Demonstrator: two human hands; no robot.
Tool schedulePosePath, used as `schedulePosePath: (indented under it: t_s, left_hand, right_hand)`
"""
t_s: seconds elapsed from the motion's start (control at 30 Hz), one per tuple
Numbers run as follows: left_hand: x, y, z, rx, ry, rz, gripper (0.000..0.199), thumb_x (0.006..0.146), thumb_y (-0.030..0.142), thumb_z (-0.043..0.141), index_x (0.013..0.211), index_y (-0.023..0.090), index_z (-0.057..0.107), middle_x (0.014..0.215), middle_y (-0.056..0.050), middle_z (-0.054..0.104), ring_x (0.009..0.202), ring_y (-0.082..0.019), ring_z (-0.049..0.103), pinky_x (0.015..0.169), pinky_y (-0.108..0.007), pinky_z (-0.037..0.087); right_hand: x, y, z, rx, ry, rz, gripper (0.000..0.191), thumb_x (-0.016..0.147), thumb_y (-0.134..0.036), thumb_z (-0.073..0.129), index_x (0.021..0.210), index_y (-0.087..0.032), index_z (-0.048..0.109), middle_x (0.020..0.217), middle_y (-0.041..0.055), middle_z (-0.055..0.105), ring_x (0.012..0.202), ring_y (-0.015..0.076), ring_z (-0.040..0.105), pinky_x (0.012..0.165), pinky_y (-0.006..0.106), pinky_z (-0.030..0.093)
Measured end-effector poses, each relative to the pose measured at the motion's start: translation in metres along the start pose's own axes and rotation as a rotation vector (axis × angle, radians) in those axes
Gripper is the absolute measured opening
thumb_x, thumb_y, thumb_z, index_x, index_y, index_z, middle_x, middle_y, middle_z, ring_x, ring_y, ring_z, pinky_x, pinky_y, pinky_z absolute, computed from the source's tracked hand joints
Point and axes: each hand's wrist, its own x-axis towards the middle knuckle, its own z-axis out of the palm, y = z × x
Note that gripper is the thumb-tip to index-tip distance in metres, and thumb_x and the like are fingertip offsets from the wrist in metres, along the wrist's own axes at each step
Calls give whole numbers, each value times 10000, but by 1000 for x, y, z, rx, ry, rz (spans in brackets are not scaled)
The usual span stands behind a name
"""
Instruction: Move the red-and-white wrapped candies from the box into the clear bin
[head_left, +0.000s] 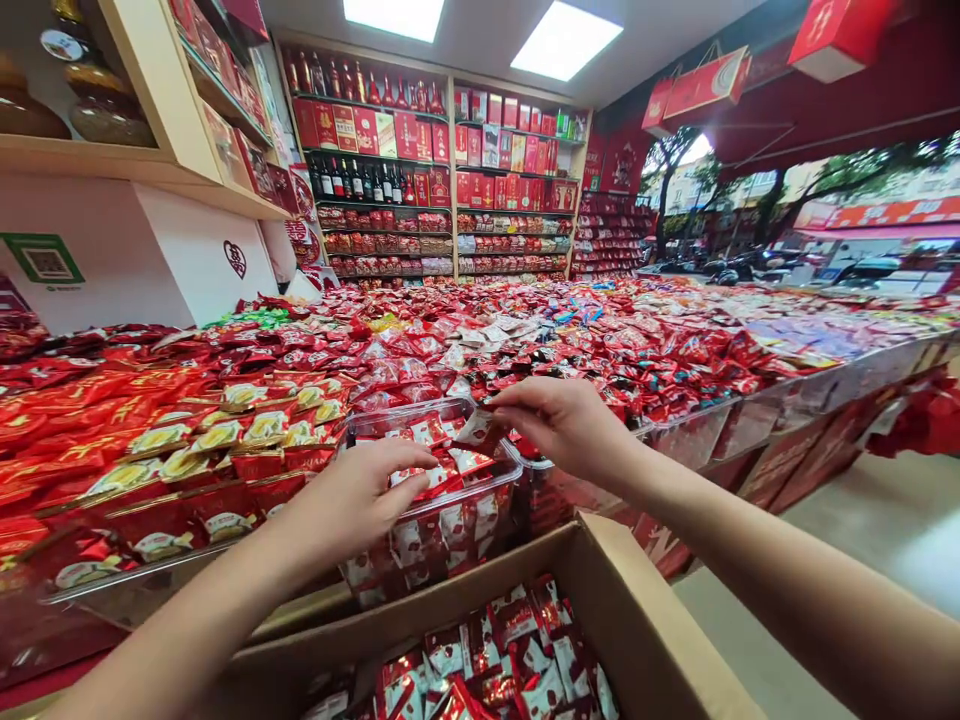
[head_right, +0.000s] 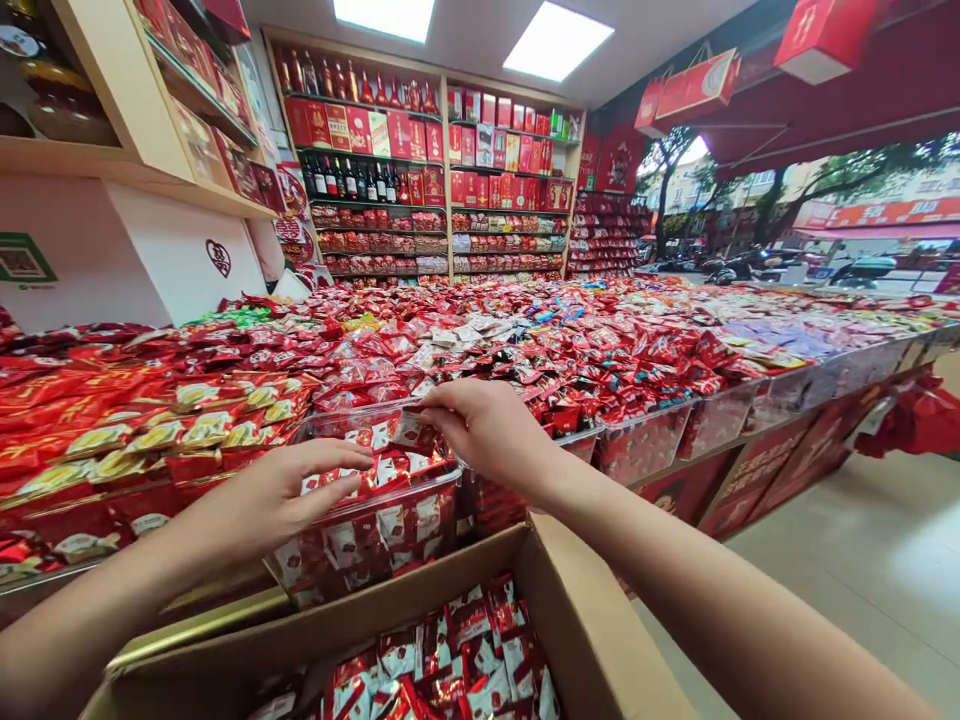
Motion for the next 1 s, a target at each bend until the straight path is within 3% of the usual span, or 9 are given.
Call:
schedulePosePath:
  t_s: [0.1,0.2,0.33,0.53,0.67,0.77,1.0]
  left_hand:
    - [27,-11,5,45,-210,-78,265,732,335,447,877,213,632,885,-21,669,791,-200,586,684,-264,426]
    - [39,-21,16,54,-318,-90,212,688,343,487,744,221,651,710,1,677,634,-185,590,536,-238,393]
    - [41,-31,27,71,-315,-66,195,696,300,456,618,218,616,547,20,613,508,-149,526,434,-216,303]
    - [40,-37,35,57,-284,-39,215,763,293,380,615,222,518,555,25,551,500,-131,478,448,-213,295]
    - [40,-39,36,34,-291,2,181,773,287,391,631,239,493,579,39,542,526,-128,481,477,-212,309]
    - [40,-40,36,37,-265,-4,196,793,308,368,638,237,464,603,37,544,544,-130,489,501,-216,321]
    - [38,-41,37,27,-246,-14,194,806,283,342,643,233,433,610,45,520,547,-119,471,504,-208,320]
  right_hand:
    - [17,13,9,-127,-151,-25,180,776,-196,475,851,-164,636,762,27,643,673,99,555,621,204,387]
    - [23,20,16,-238,-275,-54,179,776,-203,476,838,-172,641,777,37,643,699,112,552,639,215,372]
    - [27,21,20,-350,-432,-59,169,769,-173,473,824,-180,632,749,38,626,690,114,533,629,215,354]
    - [36,22,30,-565,-654,-60,154,747,-201,472,665,-183,600,588,31,568,573,136,520,473,218,288]
    - [46,16,37,-570,-831,-93,137,698,-135,482,640,-191,592,541,13,557,494,123,503,420,209,250]
    - [53,9,39,-604,-831,-90,133,687,-122,477,645,-179,589,514,21,544,459,121,499,408,206,255]
    - [50,6,37,-718,-675,-49,157,719,-131,415,669,-164,560,544,40,562,491,144,538,428,209,309]
